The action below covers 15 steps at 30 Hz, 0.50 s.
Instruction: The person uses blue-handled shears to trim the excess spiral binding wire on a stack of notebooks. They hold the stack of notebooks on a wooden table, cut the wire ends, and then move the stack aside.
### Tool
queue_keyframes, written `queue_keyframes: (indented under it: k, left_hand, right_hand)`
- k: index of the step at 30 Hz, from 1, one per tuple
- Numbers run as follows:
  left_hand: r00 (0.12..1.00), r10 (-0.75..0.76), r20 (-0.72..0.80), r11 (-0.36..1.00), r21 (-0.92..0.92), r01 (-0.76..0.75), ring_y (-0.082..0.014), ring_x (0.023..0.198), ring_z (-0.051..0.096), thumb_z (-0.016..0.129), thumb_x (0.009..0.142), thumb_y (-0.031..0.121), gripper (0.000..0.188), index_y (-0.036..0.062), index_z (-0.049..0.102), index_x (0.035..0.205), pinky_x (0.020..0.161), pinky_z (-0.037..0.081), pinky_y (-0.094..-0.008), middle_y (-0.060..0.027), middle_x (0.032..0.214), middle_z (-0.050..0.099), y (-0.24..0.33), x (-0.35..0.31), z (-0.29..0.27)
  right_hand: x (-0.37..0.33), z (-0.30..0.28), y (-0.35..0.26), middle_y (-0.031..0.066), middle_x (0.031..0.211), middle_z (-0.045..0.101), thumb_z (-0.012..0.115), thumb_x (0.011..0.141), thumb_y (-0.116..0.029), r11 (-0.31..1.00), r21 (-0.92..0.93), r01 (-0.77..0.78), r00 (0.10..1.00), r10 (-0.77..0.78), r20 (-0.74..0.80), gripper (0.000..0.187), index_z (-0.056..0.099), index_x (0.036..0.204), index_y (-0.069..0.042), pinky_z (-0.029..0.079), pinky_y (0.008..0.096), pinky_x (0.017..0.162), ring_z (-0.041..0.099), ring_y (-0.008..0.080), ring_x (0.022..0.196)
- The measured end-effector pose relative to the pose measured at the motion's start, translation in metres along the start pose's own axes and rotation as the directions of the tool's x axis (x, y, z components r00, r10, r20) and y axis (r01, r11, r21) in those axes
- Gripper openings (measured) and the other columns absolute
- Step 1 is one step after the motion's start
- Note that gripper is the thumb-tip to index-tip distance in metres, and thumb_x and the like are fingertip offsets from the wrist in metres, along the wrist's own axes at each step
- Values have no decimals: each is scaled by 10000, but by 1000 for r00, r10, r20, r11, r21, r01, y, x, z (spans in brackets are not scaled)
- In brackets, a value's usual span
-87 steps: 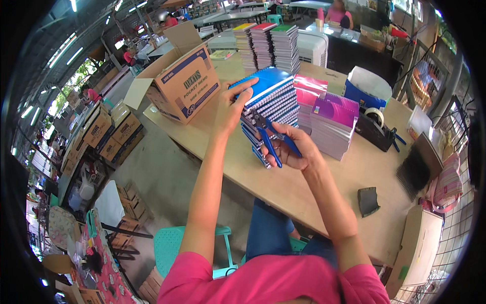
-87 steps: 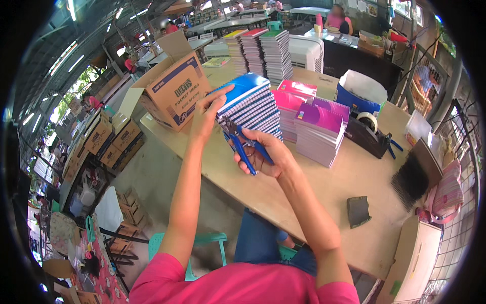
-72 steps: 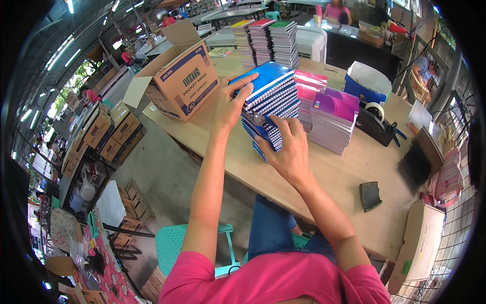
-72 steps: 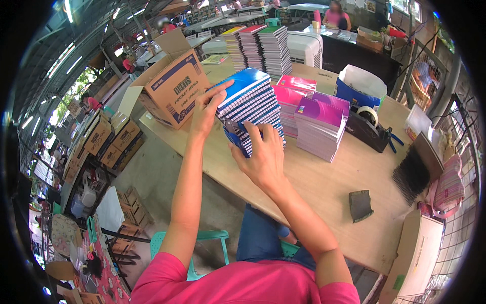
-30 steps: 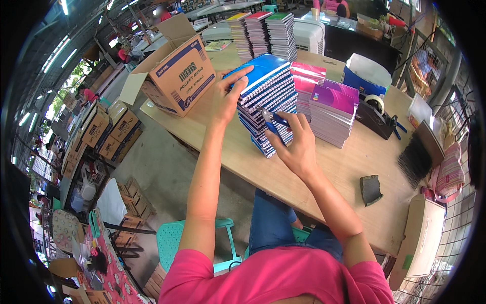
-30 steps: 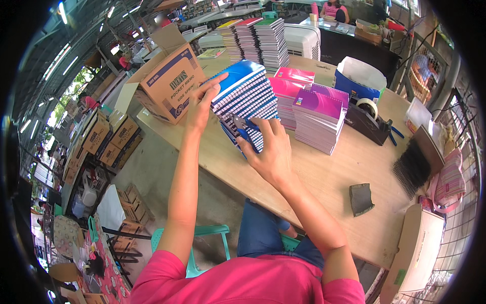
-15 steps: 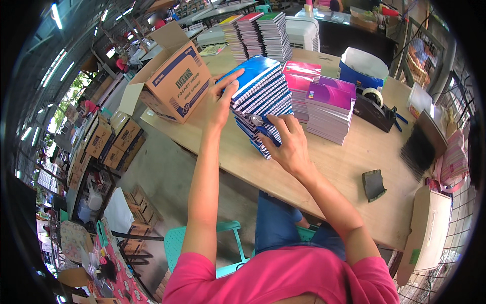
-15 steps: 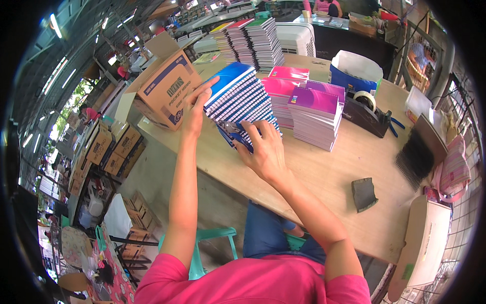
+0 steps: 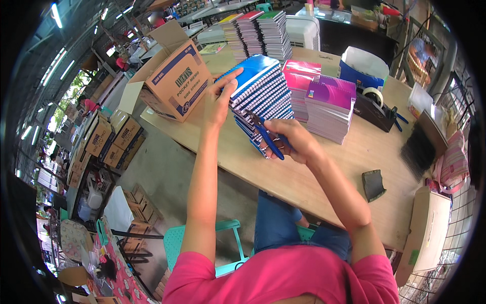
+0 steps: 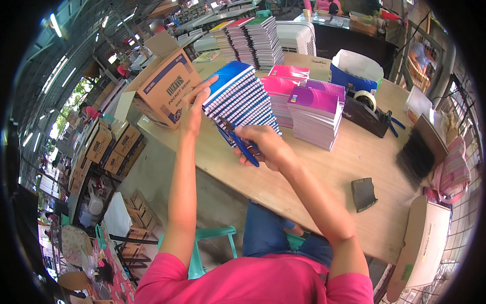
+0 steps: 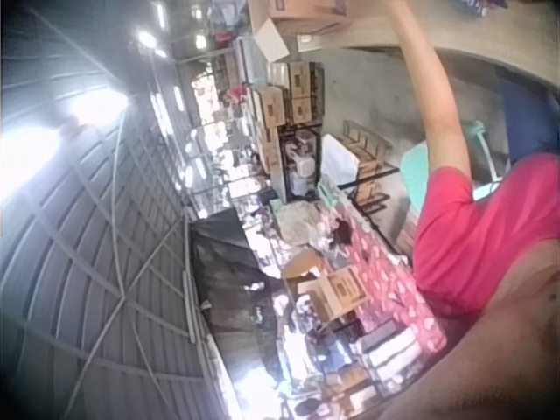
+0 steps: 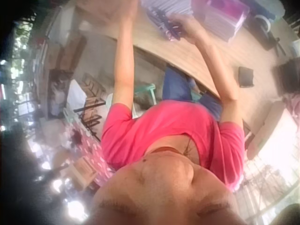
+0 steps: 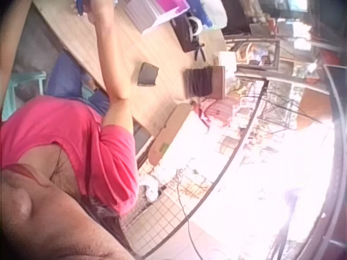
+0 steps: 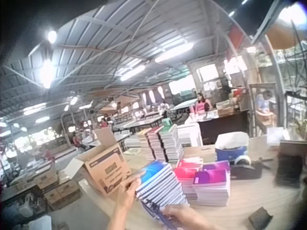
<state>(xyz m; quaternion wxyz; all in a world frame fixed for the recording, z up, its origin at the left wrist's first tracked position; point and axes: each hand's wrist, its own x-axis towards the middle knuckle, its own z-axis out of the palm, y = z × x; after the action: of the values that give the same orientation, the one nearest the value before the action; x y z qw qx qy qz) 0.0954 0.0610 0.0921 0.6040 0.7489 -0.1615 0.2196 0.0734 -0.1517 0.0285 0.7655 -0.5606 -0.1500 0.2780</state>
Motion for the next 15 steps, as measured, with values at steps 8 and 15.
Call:
queue_keyframes:
  k: [8,15]
  left_hand:
    - [1000,-13,-6,1000,2,13,-139,1061,600,530,953,167,364,-21,670,1231,966,447,-269,-104,1185,658,4,-3,-5]
    - [998,54,-28,997,56,-52,-141,1045,602,525,945,150,361,-15,675,1228,964,447,-272,-102,1177,657,-5,0,-8]
  right_hand:
    - [-22,31,22,154,1043,553,786,749,-256,222,-926,305,598,-802,5,491,602,1165,-69,442,459,828,550,347,970]
    - [-15,31,27,133,866,609,732,828,-240,166,-922,349,564,-823,65,361,628,1103,-30,513,403,641,628,289,736]
